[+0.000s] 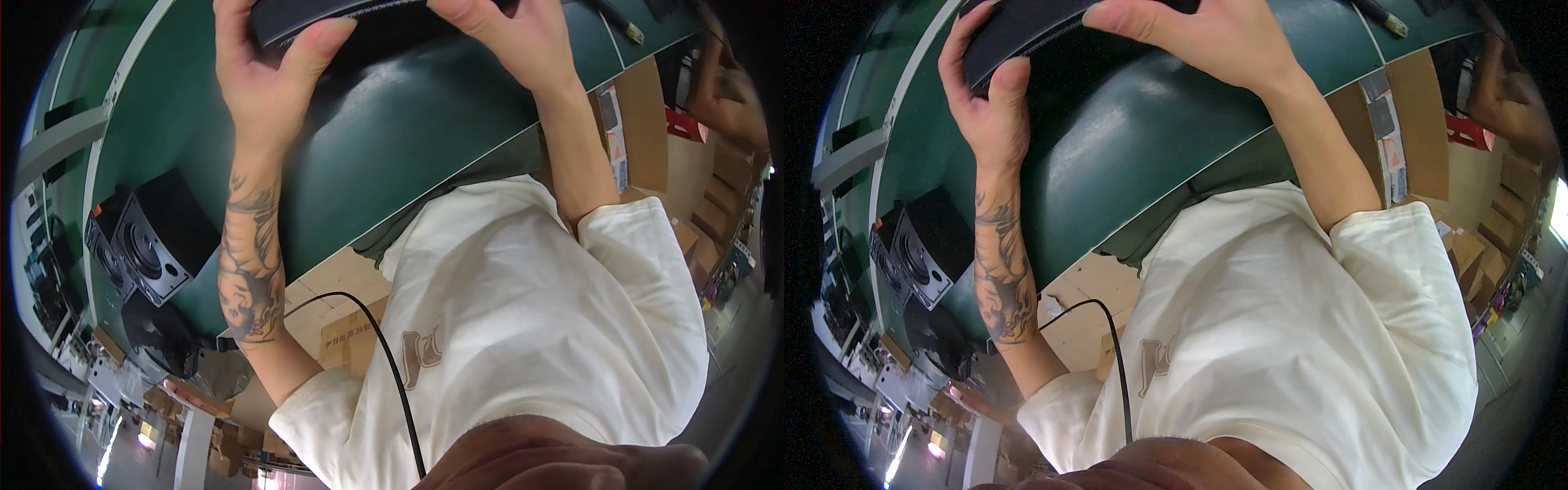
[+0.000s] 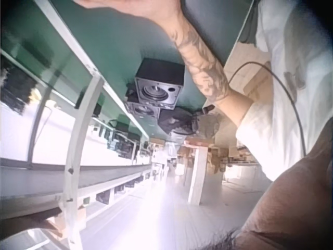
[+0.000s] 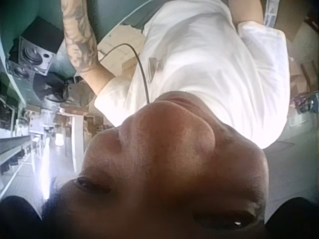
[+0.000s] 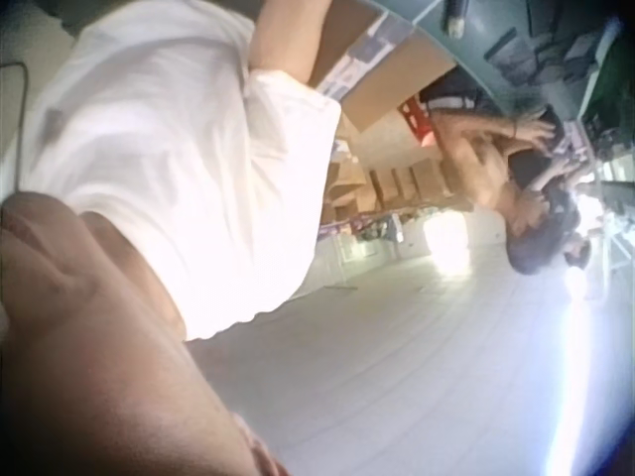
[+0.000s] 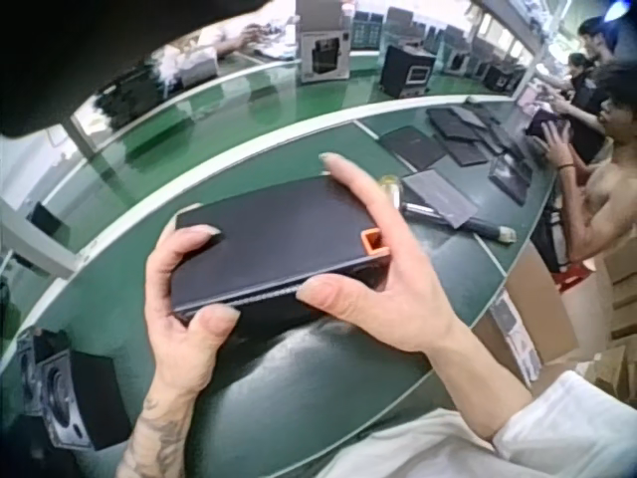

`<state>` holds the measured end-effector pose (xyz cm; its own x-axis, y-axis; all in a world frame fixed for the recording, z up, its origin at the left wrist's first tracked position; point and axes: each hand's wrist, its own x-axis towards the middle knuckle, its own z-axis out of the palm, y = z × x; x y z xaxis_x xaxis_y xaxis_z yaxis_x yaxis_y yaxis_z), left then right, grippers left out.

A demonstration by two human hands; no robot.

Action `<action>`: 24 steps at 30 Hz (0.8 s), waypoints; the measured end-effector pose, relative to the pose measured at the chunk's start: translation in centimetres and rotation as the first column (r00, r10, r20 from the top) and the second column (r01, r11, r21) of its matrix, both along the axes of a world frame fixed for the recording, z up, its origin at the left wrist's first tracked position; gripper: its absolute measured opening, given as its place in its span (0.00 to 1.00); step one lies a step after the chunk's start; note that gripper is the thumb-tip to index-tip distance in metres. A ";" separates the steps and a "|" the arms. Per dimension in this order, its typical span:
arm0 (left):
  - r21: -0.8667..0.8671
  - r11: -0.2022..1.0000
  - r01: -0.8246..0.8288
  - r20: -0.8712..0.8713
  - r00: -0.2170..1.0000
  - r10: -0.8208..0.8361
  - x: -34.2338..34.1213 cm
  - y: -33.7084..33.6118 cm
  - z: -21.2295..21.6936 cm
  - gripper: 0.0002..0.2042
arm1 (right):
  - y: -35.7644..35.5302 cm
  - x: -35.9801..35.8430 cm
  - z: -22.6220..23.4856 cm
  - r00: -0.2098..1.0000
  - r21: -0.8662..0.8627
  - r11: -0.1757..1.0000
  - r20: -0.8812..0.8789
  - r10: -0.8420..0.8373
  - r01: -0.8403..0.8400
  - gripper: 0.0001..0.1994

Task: The person assembles small portable speakers by placing a mesh grille onto the speaker housing and tapping it into place with a rubber mallet. The process is repeated for multiple units on a green workbench.

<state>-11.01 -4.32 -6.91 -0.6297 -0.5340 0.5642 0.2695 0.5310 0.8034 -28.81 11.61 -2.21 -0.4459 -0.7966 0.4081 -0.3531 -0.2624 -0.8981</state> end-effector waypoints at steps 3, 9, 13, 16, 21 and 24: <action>-0.009 1.000 -0.009 -0.071 0.997 0.008 -0.4 -0.2 -0.3 0.32 | 0.0 -1.1 -0.6 0.999 0.002 1.000 -0.040 0.008 -0.008 0.41; 0.048 0.978 -0.203 -0.015 0.979 0.204 -0.5 2.5 3.0 0.20 | -1.3 -0.4 -0.1 1.000 -0.020 1.000 -0.019 -0.011 0.011 0.27; 0.276 0.917 -0.288 0.213 0.949 0.234 1.7 4.2 5.7 0.19 | -2.5 -0.8 2.2 0.968 0.155 0.967 0.183 0.171 -0.201 0.26; 0.287 0.909 -0.304 0.200 0.947 0.253 1.8 3.1 5.5 0.21 | -3.6 -2.4 1.2 0.987 0.137 0.981 -0.061 0.147 -0.138 0.29; 0.469 0.813 -0.344 0.166 0.939 0.301 0.2 2.5 5.7 0.20 | 2.4 -9.1 4.9 0.990 0.347 0.938 -0.130 0.051 -0.003 0.25; 0.665 0.697 -0.267 0.138 0.962 0.237 -0.5 1.7 6.1 0.19 | 5.4 -13.4 3.0 0.588 0.352 0.893 -0.799 0.131 0.279 0.18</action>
